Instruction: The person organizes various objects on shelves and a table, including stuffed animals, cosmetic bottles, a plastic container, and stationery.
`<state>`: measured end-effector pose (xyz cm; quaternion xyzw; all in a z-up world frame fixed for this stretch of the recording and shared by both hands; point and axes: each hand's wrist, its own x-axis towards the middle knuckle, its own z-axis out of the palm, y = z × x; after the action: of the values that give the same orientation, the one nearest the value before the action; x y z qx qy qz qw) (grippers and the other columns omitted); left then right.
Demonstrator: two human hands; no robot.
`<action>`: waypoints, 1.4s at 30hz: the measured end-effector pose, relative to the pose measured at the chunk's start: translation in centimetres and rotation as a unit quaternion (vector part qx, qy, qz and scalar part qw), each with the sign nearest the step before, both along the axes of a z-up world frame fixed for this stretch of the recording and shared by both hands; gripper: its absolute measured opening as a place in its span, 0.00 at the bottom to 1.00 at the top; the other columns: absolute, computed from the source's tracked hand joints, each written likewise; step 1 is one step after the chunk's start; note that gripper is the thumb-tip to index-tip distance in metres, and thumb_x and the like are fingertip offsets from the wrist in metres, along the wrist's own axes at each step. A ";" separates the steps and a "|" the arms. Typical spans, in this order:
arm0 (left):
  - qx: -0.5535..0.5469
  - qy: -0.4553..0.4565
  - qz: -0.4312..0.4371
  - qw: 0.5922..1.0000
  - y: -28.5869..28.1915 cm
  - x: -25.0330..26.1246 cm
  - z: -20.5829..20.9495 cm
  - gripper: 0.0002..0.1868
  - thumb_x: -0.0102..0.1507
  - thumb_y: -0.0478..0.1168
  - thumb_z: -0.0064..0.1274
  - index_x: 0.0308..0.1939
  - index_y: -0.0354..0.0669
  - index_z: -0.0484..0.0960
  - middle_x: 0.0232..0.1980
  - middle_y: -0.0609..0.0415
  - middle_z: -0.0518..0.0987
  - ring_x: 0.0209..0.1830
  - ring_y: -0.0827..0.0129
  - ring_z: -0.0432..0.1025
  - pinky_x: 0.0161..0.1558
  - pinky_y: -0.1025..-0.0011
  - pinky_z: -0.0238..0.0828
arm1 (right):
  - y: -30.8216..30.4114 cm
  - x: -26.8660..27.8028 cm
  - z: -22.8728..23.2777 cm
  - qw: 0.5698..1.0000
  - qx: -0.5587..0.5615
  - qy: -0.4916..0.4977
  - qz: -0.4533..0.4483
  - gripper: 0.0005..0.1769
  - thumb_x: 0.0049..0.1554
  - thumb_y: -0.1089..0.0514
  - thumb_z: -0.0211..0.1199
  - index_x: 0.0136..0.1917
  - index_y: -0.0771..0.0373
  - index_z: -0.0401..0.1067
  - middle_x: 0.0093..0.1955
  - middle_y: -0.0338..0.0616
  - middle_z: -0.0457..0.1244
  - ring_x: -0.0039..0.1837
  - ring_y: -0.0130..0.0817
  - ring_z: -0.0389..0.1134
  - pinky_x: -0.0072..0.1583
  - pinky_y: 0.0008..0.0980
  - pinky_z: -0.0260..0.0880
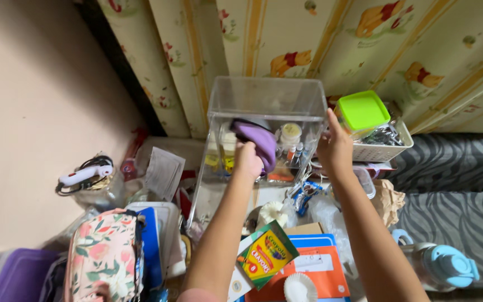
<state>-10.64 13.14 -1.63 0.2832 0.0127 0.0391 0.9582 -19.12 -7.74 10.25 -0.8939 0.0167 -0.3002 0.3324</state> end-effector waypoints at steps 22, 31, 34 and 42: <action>0.106 0.230 -0.025 0.967 3.2 -8.3 0.0 0.40 0.60 0.37 0.43 0.78 0.59 0.58 0.68 0.64 0.70 0.53 0.76 0.68 0.45 0.69 0.65 | 13.3 11.3 -7.0 0.949 -0.222 0.225 -0.006 0.25 0.59 0.56 0.56 0.70 0.60 0.67 0.62 0.61 0.64 0.65 0.59 0.64 0.65 0.57 0.62; 0.258 0.131 -0.025 0.957 3.9 -16.1 5.5 0.47 0.63 0.38 0.50 0.84 0.51 0.44 0.82 0.49 0.50 0.76 0.70 0.54 0.68 0.67 0.53 | 16.4 12.2 -5.3 0.953 -0.144 0.086 0.251 0.19 0.64 0.54 0.54 0.67 0.52 0.72 0.63 0.55 0.65 0.63 0.55 0.64 0.65 0.49 0.63; 0.314 0.103 -0.059 0.942 5.0 -19.4 9.7 0.46 0.66 0.39 0.50 0.85 0.52 0.44 0.81 0.40 0.56 0.71 0.44 0.53 0.66 0.53 0.57 | 12.9 12.2 -2.8 0.939 -0.159 0.305 -0.004 0.19 0.61 0.45 0.60 0.62 0.51 0.74 0.62 0.54 0.66 0.63 0.52 0.67 0.62 0.51 0.67; 0.575 -0.220 0.103 0.781 11.4 -25.9 18.0 0.27 0.73 0.37 0.45 0.76 0.37 0.64 0.81 0.38 0.65 0.80 0.51 0.64 0.75 0.61 0.61 | 12.2 15.6 -9.0 0.925 -0.306 0.208 -0.084 0.21 0.57 0.49 0.61 0.62 0.55 0.74 0.58 0.55 0.67 0.62 0.50 0.67 0.58 0.51 0.68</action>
<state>-36.51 24.54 16.39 0.7622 -0.1939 0.1992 0.5845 -3.49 4.46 1.26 -0.9899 0.0674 -0.1250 0.0057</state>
